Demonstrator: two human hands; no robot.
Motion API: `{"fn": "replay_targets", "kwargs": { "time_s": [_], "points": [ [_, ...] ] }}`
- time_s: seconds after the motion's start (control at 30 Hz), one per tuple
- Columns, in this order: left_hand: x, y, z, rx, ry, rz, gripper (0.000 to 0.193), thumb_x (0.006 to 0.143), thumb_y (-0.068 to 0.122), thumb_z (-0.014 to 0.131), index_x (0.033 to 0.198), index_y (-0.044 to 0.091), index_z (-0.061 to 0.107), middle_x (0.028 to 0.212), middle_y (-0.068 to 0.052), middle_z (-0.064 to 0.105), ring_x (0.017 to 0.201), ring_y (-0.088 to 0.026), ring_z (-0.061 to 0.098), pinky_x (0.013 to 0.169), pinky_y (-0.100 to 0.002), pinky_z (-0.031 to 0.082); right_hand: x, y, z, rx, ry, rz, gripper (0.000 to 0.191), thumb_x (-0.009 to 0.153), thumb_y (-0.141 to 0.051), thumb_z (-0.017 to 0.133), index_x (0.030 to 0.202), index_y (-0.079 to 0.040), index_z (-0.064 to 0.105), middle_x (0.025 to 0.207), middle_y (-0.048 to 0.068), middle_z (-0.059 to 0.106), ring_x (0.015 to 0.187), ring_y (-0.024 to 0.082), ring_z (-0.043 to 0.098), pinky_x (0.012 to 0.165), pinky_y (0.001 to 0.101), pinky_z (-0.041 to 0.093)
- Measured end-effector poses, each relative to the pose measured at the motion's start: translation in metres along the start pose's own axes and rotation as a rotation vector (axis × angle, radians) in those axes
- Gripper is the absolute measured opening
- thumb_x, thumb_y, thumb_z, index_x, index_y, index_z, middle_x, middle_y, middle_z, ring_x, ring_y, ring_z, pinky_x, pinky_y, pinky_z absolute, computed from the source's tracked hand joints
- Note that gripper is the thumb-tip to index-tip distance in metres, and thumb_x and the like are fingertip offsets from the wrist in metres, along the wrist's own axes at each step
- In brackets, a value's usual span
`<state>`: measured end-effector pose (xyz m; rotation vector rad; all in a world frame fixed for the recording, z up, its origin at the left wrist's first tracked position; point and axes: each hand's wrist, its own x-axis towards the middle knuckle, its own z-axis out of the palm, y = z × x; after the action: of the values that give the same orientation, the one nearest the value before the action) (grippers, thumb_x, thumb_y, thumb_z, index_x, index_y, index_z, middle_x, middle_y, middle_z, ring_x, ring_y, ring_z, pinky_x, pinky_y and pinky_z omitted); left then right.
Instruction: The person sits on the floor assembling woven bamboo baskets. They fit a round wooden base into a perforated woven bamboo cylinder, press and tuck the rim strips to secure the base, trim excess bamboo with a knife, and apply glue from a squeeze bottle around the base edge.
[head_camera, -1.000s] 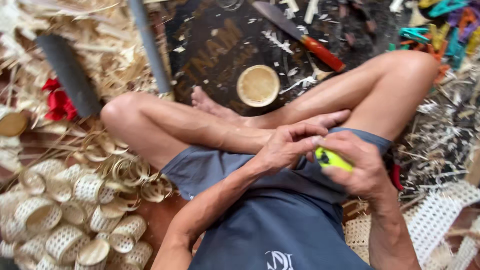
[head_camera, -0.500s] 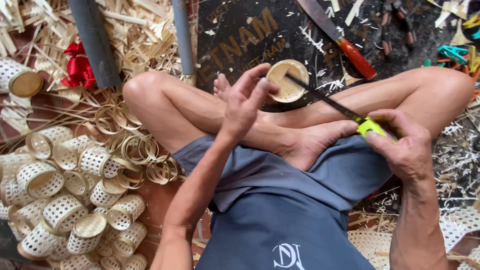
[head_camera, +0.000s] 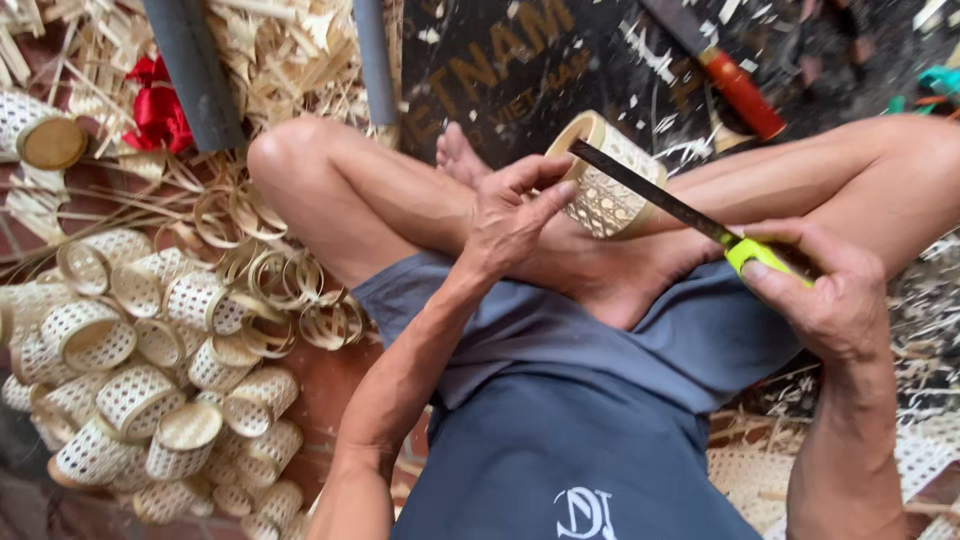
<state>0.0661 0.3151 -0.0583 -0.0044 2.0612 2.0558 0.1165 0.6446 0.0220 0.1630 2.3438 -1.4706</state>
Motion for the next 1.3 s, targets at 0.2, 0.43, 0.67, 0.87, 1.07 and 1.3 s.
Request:
{"fn": "replay_targets", "kwargs": {
  "time_s": [0.2,0.43,0.67,0.87,1.07,1.3],
  "points": [
    [-0.037,-0.009,-0.018,-0.325,0.163,-0.186,0.050,0.096,0.010,0.075,0.142,0.017,0.057,0.100,-0.001,0.075,0.097,-0.010,0.067,0.093,-0.026,0.052,0.004,-0.017,0.019,-0.017,-0.099,-0.022,0.033,0.093,-0.013,0.072,0.123,0.001,0.069,0.110,0.008,0.073,0.100,0.011,0.067,0.092,0.0243,0.053],
    [-0.044,-0.025,-0.020,0.189,0.238,-0.021,0.038,0.100,0.014,0.077,0.137,0.017,0.070,0.121,-0.004,0.076,0.137,-0.017,0.048,0.133,-0.039,0.015,0.009,-0.023,0.022,-0.098,-0.149,0.030,0.034,0.092,-0.017,0.073,0.122,-0.001,0.073,0.097,0.008,0.075,0.088,0.011,0.068,0.081,0.0248,0.053],
    [-0.044,-0.025,-0.025,0.138,0.201,-0.029,0.039,0.100,0.015,0.077,0.137,0.019,0.069,0.146,-0.007,0.064,0.159,-0.020,0.024,0.133,-0.039,0.009,0.005,-0.014,0.022,-0.086,-0.161,0.060,0.034,0.093,-0.018,0.072,0.123,-0.001,0.072,0.093,0.008,0.075,0.083,0.012,0.067,0.075,0.0255,0.053],
    [-0.042,-0.020,-0.028,0.197,0.181,0.008,0.039,0.099,0.008,0.076,0.137,0.014,0.069,0.137,-0.009,0.068,0.150,-0.017,0.032,0.131,-0.037,0.009,0.004,-0.010,0.023,-0.093,-0.149,0.017,0.034,0.092,-0.018,0.073,0.121,-0.001,0.072,0.100,0.008,0.074,0.088,0.012,0.068,0.079,0.0257,0.054],
    [-0.040,-0.018,-0.029,-0.038,0.170,-0.135,0.036,0.098,0.010,0.076,0.134,0.009,0.070,0.115,-0.002,0.077,0.115,-0.009,0.063,0.118,-0.030,0.040,0.004,-0.013,0.024,-0.131,-0.121,-0.030,0.034,0.090,-0.018,0.076,0.119,-0.001,0.072,0.106,0.009,0.073,0.094,0.015,0.068,0.083,0.0277,0.054],
    [-0.039,-0.012,-0.030,-0.002,0.151,-0.065,0.035,0.098,0.008,0.077,0.132,0.005,0.071,0.120,-0.005,0.076,0.121,-0.009,0.061,0.120,-0.029,0.038,0.004,-0.020,0.026,-0.135,-0.138,-0.113,0.033,0.087,-0.014,0.074,0.116,0.000,0.071,0.111,0.011,0.073,0.103,0.017,0.069,0.093,0.0291,0.054]
  ]
}}
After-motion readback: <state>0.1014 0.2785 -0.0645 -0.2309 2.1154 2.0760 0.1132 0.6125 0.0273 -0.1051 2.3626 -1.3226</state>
